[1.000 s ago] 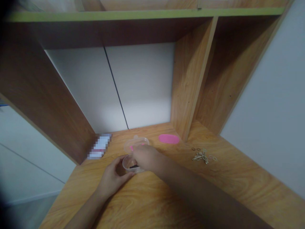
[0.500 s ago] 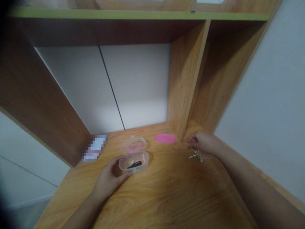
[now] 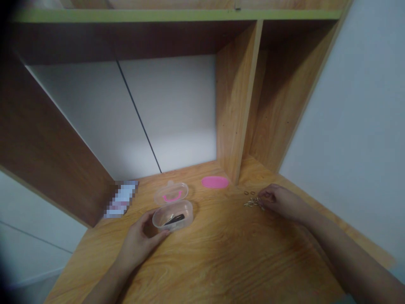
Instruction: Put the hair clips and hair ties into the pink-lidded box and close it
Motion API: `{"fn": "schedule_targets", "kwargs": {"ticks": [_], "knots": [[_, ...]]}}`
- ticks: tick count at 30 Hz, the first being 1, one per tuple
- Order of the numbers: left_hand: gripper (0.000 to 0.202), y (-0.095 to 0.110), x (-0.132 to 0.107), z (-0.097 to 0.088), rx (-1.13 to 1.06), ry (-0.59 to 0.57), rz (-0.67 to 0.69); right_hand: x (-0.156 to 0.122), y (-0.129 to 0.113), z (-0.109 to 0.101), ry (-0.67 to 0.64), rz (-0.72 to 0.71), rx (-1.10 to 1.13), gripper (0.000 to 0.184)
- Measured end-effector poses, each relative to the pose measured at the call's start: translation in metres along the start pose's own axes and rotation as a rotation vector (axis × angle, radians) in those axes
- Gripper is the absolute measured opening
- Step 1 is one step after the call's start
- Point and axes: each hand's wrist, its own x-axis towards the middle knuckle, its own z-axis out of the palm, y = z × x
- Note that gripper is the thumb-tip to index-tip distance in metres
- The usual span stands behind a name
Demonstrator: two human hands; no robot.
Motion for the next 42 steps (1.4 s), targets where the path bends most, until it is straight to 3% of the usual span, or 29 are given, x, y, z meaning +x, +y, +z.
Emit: {"fn": "schedule_targets", "kwargs": {"ticks": [3,8,13,17,23,26,31,37,42], "knots": [[0.059,-0.002,0.000,0.000,0.010,0.000,0.000,0.000,-0.002,0.001,-0.058,-0.011,0.012,0.034],[0.059,-0.002,-0.001,0.000,0.017,0.009,0.018,-0.001,-0.007,0.001,-0.015,0.034,0.005,0.046],[0.058,-0.001,-0.001,-0.001,0.025,0.006,0.017,-0.002,-0.013,0.001,-0.052,-0.004,0.032,0.039],[0.057,-0.001,-0.001,-0.001,0.023,0.001,0.023,-0.004,-0.026,-0.002,-0.095,-0.012,0.058,0.024],[0.055,-0.002,-0.001,-0.001,0.036,-0.005,0.023,0.000,-0.052,-0.012,-0.073,-0.030,0.166,0.030],[0.056,-0.002,0.000,-0.001,0.027,-0.004,0.027,0.010,-0.057,-0.014,-0.154,-0.036,0.173,0.023],[0.056,-0.001,0.000,-0.002,0.019,-0.006,0.042,0.028,-0.054,-0.006,-0.270,-0.158,0.131,0.016],[0.055,-0.002,0.000,-0.002,0.013,-0.006,0.040,0.036,-0.050,0.005,-0.278,-0.102,0.098,0.023],[0.055,0.000,-0.001,-0.002,-0.001,-0.015,0.032,0.033,-0.065,0.004,-0.274,-0.126,0.047,0.025]]}}
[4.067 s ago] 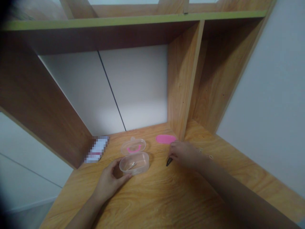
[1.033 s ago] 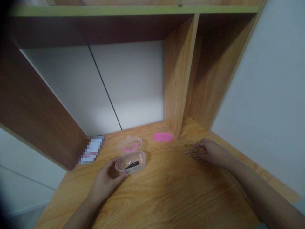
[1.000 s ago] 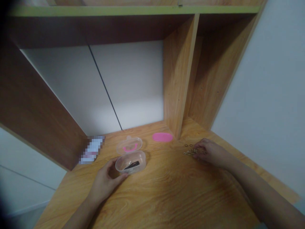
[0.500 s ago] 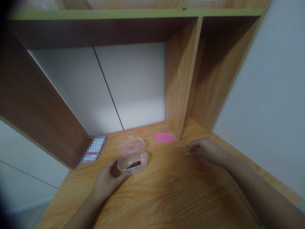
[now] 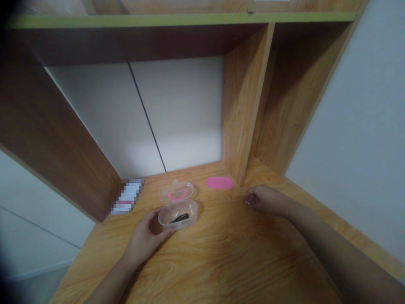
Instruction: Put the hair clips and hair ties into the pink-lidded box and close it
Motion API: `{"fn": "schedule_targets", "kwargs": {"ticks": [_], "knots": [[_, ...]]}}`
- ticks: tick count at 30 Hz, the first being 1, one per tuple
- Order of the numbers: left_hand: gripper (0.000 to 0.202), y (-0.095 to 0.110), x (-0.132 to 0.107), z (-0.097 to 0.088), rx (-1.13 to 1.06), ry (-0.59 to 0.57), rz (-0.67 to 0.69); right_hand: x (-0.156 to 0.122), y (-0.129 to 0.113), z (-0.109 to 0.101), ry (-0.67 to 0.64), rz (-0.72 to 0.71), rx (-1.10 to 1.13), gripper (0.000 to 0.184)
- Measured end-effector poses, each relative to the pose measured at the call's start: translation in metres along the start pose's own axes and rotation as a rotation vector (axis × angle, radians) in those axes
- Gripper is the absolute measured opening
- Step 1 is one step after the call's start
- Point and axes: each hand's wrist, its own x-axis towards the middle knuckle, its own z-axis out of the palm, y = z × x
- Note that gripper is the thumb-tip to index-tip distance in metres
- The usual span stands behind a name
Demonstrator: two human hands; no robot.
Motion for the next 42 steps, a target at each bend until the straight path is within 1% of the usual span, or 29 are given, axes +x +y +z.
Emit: {"fn": "schedule_targets", "kwargs": {"ticks": [5,9,12,16,19,22,24,27,29,31,34,36,38,40,42], "knots": [[0.055,-0.001,0.000,0.000,0.013,0.002,0.012,-0.003,-0.023,-0.003,-0.094,-0.092,0.015,0.015],[0.055,-0.002,0.000,-0.001,0.018,0.014,0.011,-0.003,-0.051,-0.003,-0.044,-0.118,0.185,0.012],[0.055,-0.001,0.000,-0.001,0.014,0.013,0.006,0.002,-0.080,0.001,0.007,-0.128,0.417,0.024],[0.055,0.000,0.000,0.000,-0.002,0.013,0.006,0.022,-0.121,0.014,0.036,-0.131,0.738,0.042],[0.055,0.001,0.001,0.000,-0.010,0.015,0.008,0.041,-0.149,0.026,0.088,-0.167,0.841,0.049],[0.055,0.002,0.001,0.000,-0.006,0.012,0.009,0.054,-0.174,0.037,0.128,-0.213,0.742,0.041],[0.055,0.002,0.001,-0.001,-0.006,0.012,0.012,0.057,-0.191,0.041,0.104,-0.259,0.611,0.032],[0.056,0.001,0.001,-0.001,-0.018,0.013,0.023,0.055,-0.215,0.045,0.012,-0.369,0.353,0.020],[0.056,0.001,0.001,-0.001,-0.022,0.009,0.029,0.054,-0.228,0.047,-0.002,-0.422,0.118,0.014],[0.055,0.001,0.001,-0.001,-0.016,0.010,0.030,0.055,-0.239,0.050,0.028,-0.441,-0.096,0.014],[0.054,0.001,0.000,-0.001,-0.009,0.021,0.035,0.059,-0.249,0.054,0.071,-0.452,-0.304,0.019],[0.055,0.001,0.001,-0.001,-0.012,0.020,0.039,0.062,-0.253,0.054,0.083,-0.464,-0.392,0.020],[0.055,0.000,0.001,-0.001,-0.016,0.018,0.039,0.062,-0.257,0.053,0.076,-0.463,-0.435,0.019],[0.054,0.000,0.001,-0.001,-0.017,0.017,0.034,0.060,-0.258,0.050,0.044,-0.454,-0.434,0.017],[0.054,0.001,0.002,-0.001,-0.012,0.016,0.028,0.057,-0.255,0.046,0.003,-0.467,-0.373,0.020]]}}
